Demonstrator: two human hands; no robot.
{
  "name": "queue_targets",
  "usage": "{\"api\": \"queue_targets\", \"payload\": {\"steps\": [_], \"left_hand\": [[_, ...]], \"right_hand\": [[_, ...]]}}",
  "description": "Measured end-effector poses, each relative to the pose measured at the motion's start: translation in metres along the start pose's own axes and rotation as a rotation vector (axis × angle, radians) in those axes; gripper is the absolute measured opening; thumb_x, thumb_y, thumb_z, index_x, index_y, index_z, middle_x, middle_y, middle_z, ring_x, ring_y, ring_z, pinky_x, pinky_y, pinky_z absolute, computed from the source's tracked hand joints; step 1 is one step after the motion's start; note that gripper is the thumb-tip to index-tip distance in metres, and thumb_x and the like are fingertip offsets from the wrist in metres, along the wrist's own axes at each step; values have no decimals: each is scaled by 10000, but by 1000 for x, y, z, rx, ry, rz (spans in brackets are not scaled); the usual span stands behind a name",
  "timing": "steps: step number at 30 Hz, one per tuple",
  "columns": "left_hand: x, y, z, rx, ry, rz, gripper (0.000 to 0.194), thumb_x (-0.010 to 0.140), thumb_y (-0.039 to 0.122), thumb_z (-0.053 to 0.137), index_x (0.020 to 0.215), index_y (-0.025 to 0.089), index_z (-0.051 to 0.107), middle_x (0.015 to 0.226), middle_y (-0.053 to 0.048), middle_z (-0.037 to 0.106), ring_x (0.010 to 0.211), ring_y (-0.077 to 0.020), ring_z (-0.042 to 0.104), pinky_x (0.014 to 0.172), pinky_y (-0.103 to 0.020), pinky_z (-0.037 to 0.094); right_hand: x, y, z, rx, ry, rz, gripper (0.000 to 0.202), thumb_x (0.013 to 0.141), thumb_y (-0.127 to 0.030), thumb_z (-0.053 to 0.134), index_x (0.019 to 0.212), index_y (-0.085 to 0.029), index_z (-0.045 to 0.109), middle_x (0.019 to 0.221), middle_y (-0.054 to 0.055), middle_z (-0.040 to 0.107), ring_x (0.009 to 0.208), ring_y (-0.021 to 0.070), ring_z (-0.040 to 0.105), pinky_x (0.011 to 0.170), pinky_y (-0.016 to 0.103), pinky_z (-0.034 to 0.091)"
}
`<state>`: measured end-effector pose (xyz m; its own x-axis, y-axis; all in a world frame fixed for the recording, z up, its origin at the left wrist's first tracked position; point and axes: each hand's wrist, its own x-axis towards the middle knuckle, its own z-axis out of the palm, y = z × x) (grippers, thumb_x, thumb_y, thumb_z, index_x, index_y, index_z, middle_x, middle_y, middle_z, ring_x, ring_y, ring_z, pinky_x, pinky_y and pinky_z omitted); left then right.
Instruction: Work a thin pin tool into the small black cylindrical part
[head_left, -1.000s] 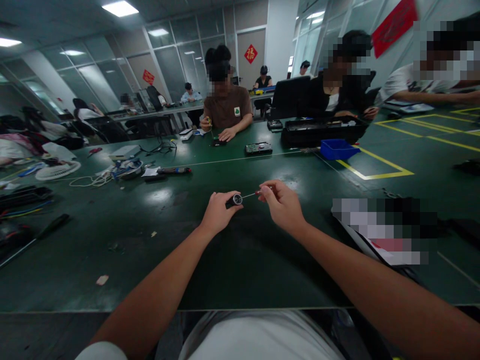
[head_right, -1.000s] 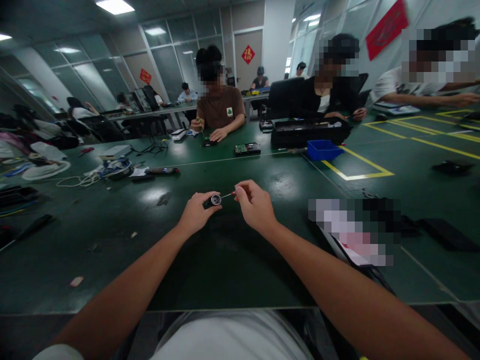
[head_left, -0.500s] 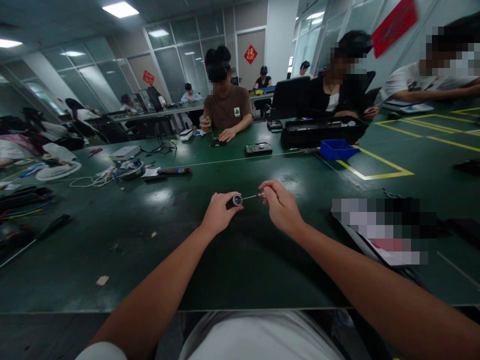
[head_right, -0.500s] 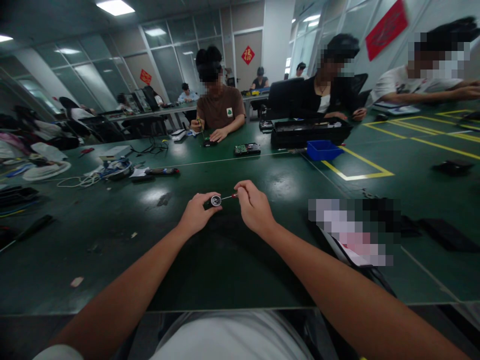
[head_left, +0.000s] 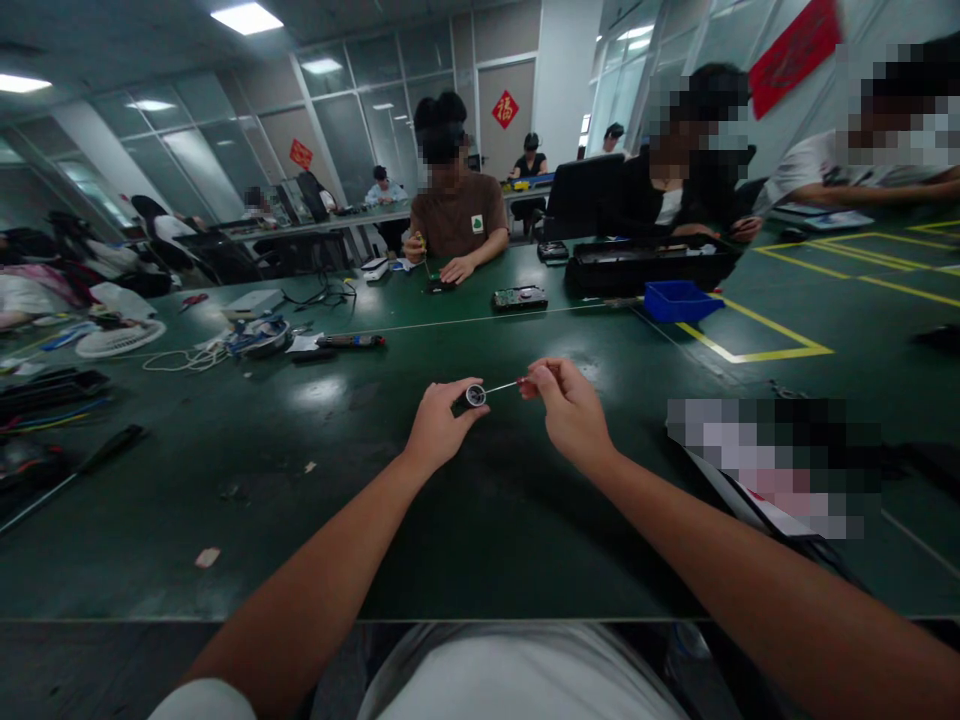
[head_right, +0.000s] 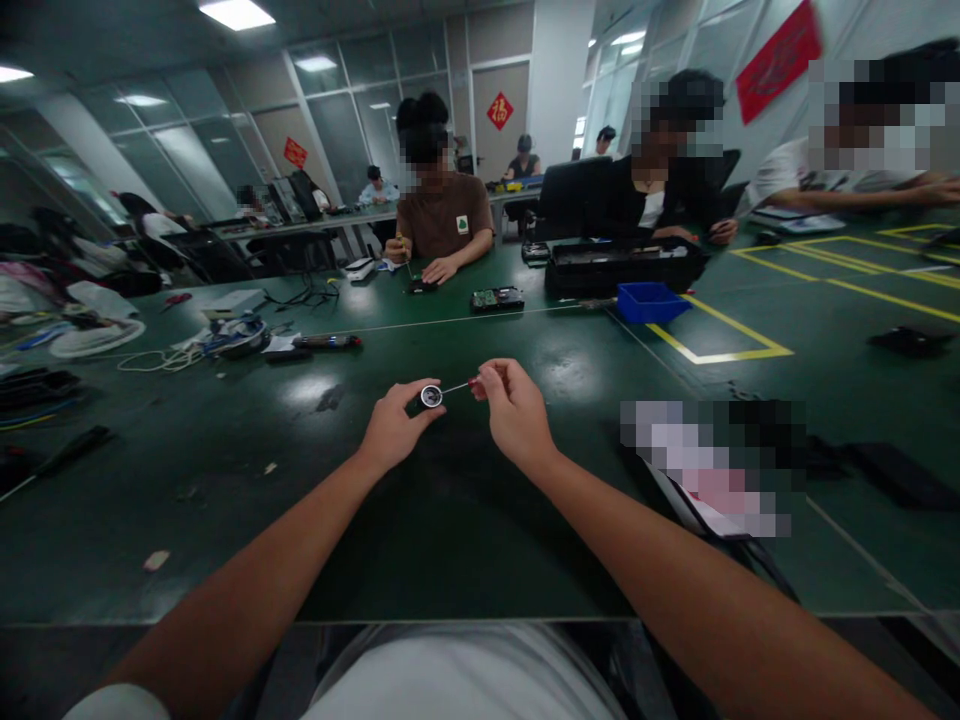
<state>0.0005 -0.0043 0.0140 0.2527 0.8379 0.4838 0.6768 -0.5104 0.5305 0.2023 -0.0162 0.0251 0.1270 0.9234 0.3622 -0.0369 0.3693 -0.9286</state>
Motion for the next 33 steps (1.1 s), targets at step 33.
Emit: {"api": "queue_targets", "payload": {"steps": [33], "left_hand": [[-1, 32, -55, -78, -498, -127, 253, 874, 448, 622, 916, 206, 679, 865, -25, 682, 781, -180, 619, 721, -300, 446]], "right_hand": [[10, -3, -7, 33, 151, 3, 203, 917, -435, 553, 894, -239, 598, 775, 2, 644, 691, 150, 603, 636, 311, 504]]}}
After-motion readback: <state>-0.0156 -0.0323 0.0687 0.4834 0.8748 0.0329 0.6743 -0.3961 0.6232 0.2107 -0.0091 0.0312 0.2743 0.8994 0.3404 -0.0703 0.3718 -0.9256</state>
